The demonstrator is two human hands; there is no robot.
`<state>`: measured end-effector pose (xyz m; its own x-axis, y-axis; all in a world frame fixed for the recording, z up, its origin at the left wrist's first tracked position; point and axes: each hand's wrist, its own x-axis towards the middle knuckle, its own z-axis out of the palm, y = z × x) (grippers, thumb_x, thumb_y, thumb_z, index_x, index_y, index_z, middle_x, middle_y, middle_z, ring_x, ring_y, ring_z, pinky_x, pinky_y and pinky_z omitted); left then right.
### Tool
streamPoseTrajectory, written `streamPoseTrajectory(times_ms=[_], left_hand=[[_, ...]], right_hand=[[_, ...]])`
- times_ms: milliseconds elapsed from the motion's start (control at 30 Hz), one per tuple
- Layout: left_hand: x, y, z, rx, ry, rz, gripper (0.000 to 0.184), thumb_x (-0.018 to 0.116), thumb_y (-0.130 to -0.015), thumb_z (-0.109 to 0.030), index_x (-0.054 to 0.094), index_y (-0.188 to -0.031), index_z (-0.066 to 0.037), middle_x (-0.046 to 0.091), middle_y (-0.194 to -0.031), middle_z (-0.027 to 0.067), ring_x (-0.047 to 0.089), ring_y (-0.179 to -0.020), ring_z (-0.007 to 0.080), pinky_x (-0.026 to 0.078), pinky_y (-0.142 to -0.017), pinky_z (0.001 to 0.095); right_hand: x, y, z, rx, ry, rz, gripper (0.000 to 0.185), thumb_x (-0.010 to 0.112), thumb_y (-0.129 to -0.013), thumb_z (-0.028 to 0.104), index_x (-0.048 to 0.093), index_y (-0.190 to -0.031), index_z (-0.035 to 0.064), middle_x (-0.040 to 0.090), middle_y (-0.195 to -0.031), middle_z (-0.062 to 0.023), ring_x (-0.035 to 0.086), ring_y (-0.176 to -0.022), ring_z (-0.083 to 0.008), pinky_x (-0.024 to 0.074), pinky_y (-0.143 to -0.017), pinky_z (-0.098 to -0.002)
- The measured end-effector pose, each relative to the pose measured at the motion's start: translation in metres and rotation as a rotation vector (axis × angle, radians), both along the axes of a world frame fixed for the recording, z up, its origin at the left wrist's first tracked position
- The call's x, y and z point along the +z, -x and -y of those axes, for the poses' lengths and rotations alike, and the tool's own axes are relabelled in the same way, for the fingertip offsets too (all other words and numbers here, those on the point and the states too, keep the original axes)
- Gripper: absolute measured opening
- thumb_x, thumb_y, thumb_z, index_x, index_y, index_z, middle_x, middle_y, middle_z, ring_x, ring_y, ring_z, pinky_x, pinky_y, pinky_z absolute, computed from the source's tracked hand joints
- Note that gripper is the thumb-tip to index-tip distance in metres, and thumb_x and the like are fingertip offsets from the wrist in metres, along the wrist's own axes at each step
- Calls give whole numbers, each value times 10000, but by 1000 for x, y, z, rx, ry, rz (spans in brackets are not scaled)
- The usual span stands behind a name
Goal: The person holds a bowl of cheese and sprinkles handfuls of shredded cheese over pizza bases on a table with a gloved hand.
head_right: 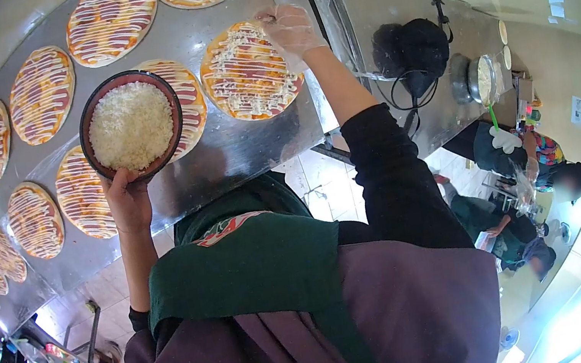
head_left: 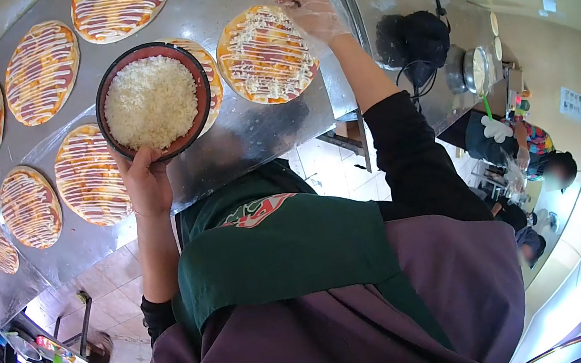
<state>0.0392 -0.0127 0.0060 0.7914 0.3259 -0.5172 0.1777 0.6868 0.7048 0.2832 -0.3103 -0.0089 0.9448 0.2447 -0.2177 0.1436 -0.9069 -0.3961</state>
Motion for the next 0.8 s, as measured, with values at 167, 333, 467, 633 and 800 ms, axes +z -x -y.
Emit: streamPoseTrajectory(times_ms=[167, 333, 467, 633, 800], left_hand=[[0, 3, -3, 36, 18, 14, 602, 434, -729, 40, 339, -1312, -77, 494, -1192, 133, 580, -1014, 279, 557, -795, 406], [2, 5, -7, 33, 14, 18, 596, 432, -734, 37, 348, -1310, -88, 496, -1189, 126, 571, -1028, 277, 553, -793, 416], [-2, 5, -9, 21, 16, 4, 605, 433, -728, 39, 347, -1313, -87, 495, -1200, 127, 571, -1031, 280, 552, -793, 415], [1, 0, -8, -3, 93, -11, 727, 435, -714, 97, 249, -1378, -134, 466, -1187, 100, 556, -952, 209, 535, -758, 348], [-1, -1, 0, -53, 79, -25, 733, 451, -723, 78, 217, -1386, -128, 466, -1168, 107, 560, -937, 217, 534, -751, 363]], right_hand=[[2, 20, 0, -6, 11, -53, 258, 561, -840, 235, 670, -1052, 137, 658, -985, -153, 626, -918, -308, 476, -828, -361], [12, 60, -8, 40, -142, -192, 251, 562, -855, 228, 665, -1060, 127, 655, -974, -163, 628, -913, -292, 474, -817, -362], [14, 67, -12, 78, -115, -205, 247, 565, -860, 232, 662, -1061, 128, 654, -981, -162, 629, -911, -291, 476, -820, -359], [4, 53, -13, -48, -136, -20, 225, 585, -875, 186, 652, -1068, 93, 674, -992, -105, 638, -851, -194, 489, -792, -287], [16, 55, -21, -92, -93, -52, 227, 569, -882, 190, 648, -1073, 97, 673, -1005, -95, 640, -876, -200, 487, -796, -287]])
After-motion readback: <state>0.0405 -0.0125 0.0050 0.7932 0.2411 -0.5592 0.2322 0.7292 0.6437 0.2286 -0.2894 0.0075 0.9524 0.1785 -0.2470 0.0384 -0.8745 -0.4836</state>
